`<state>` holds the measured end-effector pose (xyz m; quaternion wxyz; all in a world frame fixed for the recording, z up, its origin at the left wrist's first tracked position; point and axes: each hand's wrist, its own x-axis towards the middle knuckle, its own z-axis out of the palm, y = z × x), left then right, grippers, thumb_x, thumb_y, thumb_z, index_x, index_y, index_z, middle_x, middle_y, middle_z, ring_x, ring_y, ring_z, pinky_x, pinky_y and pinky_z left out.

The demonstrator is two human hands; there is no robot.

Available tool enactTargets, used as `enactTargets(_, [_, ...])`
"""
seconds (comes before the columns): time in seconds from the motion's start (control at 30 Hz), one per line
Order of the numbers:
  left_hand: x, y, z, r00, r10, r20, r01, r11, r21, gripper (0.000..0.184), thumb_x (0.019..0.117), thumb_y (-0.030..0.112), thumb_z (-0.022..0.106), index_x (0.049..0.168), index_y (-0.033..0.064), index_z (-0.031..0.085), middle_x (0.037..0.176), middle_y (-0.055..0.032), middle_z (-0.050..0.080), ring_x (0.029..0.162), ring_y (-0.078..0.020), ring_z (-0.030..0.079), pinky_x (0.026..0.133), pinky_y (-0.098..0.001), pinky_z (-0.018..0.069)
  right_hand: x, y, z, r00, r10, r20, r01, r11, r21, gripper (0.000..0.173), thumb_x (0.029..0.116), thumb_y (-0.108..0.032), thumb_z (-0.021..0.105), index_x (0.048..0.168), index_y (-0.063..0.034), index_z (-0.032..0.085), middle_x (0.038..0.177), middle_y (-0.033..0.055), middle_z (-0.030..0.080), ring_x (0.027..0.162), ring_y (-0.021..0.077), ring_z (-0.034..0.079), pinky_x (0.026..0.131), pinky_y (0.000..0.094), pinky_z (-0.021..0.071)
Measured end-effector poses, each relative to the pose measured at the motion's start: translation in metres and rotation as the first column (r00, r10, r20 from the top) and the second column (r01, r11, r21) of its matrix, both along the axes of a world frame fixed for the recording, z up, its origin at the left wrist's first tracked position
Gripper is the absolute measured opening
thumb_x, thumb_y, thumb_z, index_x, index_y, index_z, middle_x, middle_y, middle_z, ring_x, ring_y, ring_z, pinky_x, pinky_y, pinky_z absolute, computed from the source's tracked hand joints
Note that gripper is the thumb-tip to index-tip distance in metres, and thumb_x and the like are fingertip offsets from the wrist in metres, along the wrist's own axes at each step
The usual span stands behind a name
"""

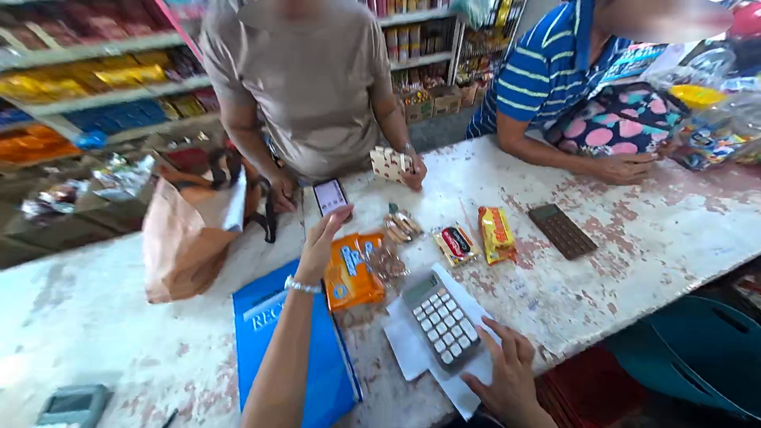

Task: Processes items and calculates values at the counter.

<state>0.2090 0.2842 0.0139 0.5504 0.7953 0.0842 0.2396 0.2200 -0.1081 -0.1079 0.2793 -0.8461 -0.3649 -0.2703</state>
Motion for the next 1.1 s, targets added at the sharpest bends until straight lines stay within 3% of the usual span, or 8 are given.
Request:
enactTargets(0.2, [-0.033,0.004,-0.054,0.974,0.217,0.064,-0.224,0.962,0.155,0.043,0.1043,0.018,0.041,0.125,-0.0106,0.064,0.129,-0.0241,0.066,0.123,-0.0287,0.063,0.107,-0.044,0.0471,0.0,-0.005,-0.002,0.999,0.049,0.011,-0.049,0.999,0.009,0.077,0.0908,-0.082,0.039,0.142,-0.0252,0.047,0.135,0.0071,0.057,0.124,0.0232,0.052,0.111,0.0396,0.0309])
enactTargets(0.3, [-0.031,-0.005,-0.072,0.979,0.139,0.15,-0.186,0.907,0.377,0.032,0.1005,0.014,0.051,0.108,-0.006,0.075,0.119,-0.0214,0.072,0.12,-0.0379,0.066,0.107,-0.0535,0.0468,-0.006,-0.008,-0.002,0.999,0.017,0.034,-0.019,0.998,0.052,0.07,0.0963,-0.075,0.036,0.137,-0.02,0.05,0.131,0.007,0.06,0.124,0.0205,0.053,0.112,0.0363,0.0302])
enactTargets(0.37, [-0.026,-0.007,-0.069,0.976,0.109,0.188,-0.175,0.905,0.386,0.031,0.0989,0.014,0.051,0.107,-0.0047,0.075,0.119,-0.0206,0.073,0.121,-0.0392,0.065,0.107,-0.0558,0.0453,-0.007,-0.008,0.0,0.999,-0.033,0.04,0.03,0.997,0.076,0.066,0.1009,-0.069,0.033,0.135,-0.0149,0.05,0.128,0.011,0.061,0.124,0.0214,0.054,0.113,0.0353,0.0297])
enactTargets(0.57, [-0.026,-0.007,-0.072,0.981,0.117,0.153,-0.146,0.97,0.194,0.032,0.1,0.012,0.049,0.108,-0.007,0.074,0.116,-0.022,0.072,0.116,-0.0315,0.067,0.105,-0.0455,0.0488,-0.027,0.002,-0.008,0.933,-0.313,-0.179,0.356,0.876,0.324,0.07,0.1054,-0.043,0.035,0.136,0.0191,0.044,0.132,0.0407,0.054,0.129,0.0455,0.051,0.114,0.0529,0.031])
enactTargets(0.6, [-0.025,-0.006,-0.071,0.984,0.126,0.129,-0.145,0.979,0.147,0.032,0.1011,0.011,0.048,0.11,-0.007,0.073,0.116,-0.0215,0.072,0.114,-0.0288,0.068,0.104,-0.0434,0.0497,-0.027,0.004,-0.011,0.917,-0.324,-0.233,0.393,0.833,0.39,0.07,0.106,-0.04,0.035,0.137,0.0231,0.039,0.134,0.0427,0.051,0.131,0.0449,0.05,0.116,0.0498,0.0328])
enactTargets(0.8, [-0.026,0.001,-0.067,0.971,0.237,-0.007,-0.234,0.955,-0.183,0.03,0.1042,0.007,0.045,0.113,-0.0074,0.07,0.112,-0.0178,0.071,0.104,-0.016,0.067,0.096,-0.0335,0.0515,-0.024,0.007,-0.02,0.911,-0.327,-0.251,0.409,0.794,0.45,0.065,0.1055,-0.033,0.035,0.138,0.0237,0.037,0.131,0.0427,0.052,0.127,0.0393,0.053,0.114,0.0404,0.0373])
enactTargets(0.93, [-0.021,0.008,-0.062,0.95,0.312,-0.004,-0.275,0.834,-0.479,0.031,0.1054,0.006,0.04,0.112,-0.0121,0.064,0.107,-0.0157,0.069,0.099,-0.0101,0.064,0.091,-0.026,0.0505,-0.021,0.007,-0.019,0.912,-0.327,-0.249,0.406,0.807,0.429,0.063,0.1056,-0.031,0.034,0.134,0.0241,0.042,0.126,0.0414,0.056,0.123,0.0389,0.056,0.112,0.0424,0.0374])
enactTargets(1.1, [-0.025,0.009,-0.06,0.936,0.351,-0.019,-0.298,0.765,-0.571,0.029,0.1051,0.004,0.039,0.113,-0.0127,0.061,0.106,-0.0154,0.067,0.097,-0.0113,0.063,0.089,-0.0252,0.0506,-0.023,0.005,-0.023,0.9,-0.338,-0.274,0.428,0.8,0.42,0.058,0.1051,-0.029,0.033,0.129,0.0206,0.051,0.121,0.037,0.06,0.118,0.0356,0.056,0.111,0.0427,0.0357])
